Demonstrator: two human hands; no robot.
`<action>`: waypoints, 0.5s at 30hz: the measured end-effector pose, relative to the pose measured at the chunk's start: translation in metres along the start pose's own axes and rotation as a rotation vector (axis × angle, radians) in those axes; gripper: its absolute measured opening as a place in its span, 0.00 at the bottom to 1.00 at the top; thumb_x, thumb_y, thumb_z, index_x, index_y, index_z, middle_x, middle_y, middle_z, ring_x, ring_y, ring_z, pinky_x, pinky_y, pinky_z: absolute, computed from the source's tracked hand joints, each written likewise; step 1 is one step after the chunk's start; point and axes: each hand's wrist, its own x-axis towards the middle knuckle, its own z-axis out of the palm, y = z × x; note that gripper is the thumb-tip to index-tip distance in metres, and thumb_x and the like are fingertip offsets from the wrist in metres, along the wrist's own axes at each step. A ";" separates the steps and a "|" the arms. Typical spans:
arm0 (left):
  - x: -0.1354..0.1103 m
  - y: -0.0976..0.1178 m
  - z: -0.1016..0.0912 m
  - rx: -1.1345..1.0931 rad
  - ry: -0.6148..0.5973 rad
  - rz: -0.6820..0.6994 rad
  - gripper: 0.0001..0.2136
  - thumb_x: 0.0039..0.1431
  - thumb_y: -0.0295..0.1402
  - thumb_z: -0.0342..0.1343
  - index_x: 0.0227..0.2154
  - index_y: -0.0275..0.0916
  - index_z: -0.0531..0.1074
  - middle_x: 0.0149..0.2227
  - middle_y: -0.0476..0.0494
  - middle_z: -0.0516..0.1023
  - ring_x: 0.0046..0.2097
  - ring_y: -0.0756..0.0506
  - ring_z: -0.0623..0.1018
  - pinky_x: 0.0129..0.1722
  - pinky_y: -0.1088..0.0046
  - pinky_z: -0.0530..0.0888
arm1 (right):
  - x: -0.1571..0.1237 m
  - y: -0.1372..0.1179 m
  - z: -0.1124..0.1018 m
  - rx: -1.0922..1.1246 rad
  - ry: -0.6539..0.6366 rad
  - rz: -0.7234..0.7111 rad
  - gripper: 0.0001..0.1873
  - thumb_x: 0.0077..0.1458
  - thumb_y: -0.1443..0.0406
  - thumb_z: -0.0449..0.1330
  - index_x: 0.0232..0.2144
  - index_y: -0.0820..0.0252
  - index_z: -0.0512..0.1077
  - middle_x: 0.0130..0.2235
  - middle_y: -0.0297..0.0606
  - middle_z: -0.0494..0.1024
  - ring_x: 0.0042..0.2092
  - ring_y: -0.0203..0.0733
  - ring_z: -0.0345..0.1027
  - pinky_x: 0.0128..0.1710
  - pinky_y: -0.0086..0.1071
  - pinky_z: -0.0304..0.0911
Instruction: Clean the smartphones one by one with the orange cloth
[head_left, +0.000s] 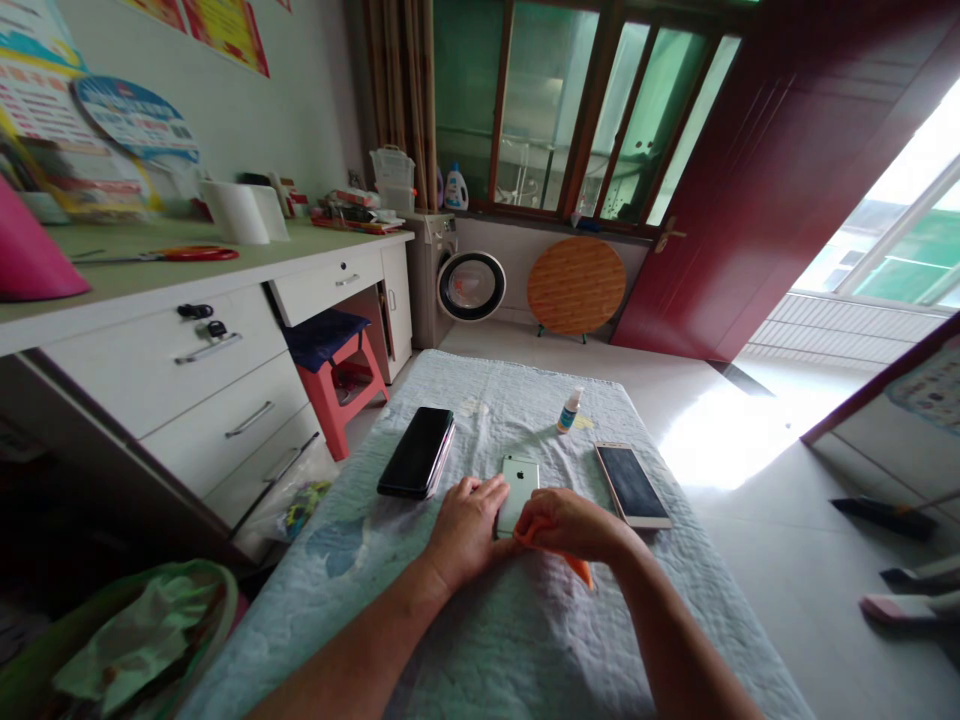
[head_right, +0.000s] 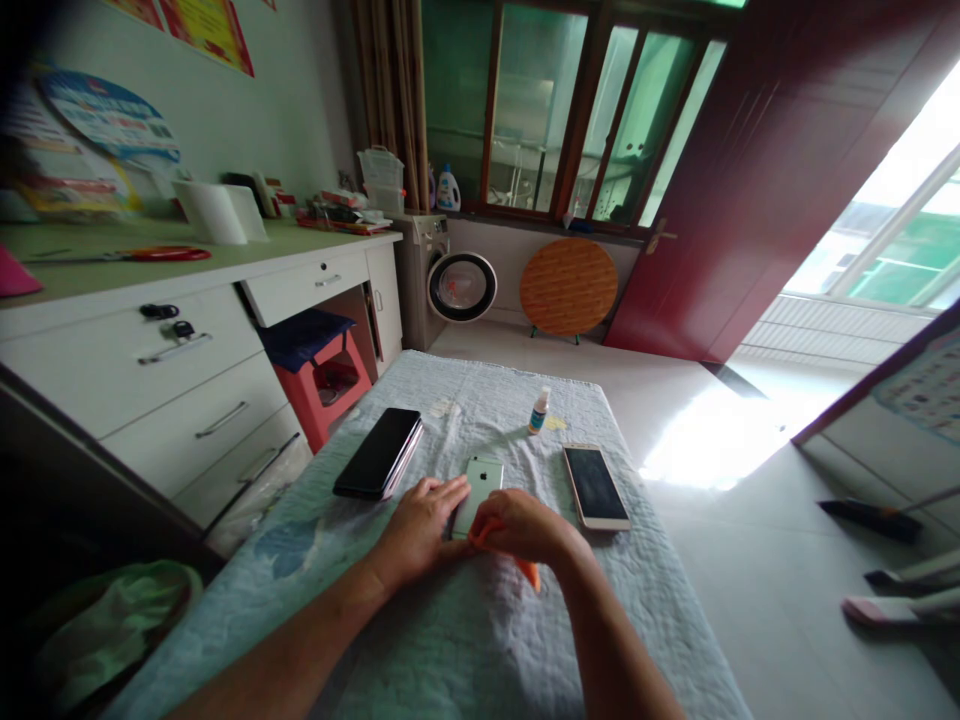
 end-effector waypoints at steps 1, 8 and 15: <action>0.000 0.000 -0.001 -0.001 -0.006 -0.001 0.32 0.53 0.55 0.57 0.55 0.39 0.69 0.61 0.41 0.68 0.54 0.34 0.69 0.54 0.57 0.67 | 0.000 0.003 0.000 0.006 0.017 0.026 0.16 0.44 0.74 0.58 0.34 0.57 0.80 0.35 0.33 0.78 0.35 0.35 0.70 0.36 0.24 0.60; -0.001 0.003 -0.003 0.002 -0.024 -0.012 0.34 0.47 0.51 0.64 0.56 0.41 0.67 0.61 0.44 0.68 0.55 0.34 0.68 0.55 0.60 0.66 | 0.015 0.030 0.006 -0.096 0.459 0.076 0.11 0.52 0.72 0.57 0.34 0.59 0.79 0.36 0.38 0.76 0.39 0.38 0.69 0.43 0.30 0.61; -0.001 0.003 -0.003 -0.002 -0.024 -0.025 0.34 0.47 0.49 0.65 0.56 0.43 0.67 0.62 0.46 0.68 0.55 0.35 0.67 0.56 0.61 0.66 | 0.025 0.041 0.009 -0.111 0.559 0.124 0.08 0.53 0.71 0.57 0.33 0.60 0.77 0.37 0.39 0.77 0.41 0.40 0.69 0.43 0.31 0.60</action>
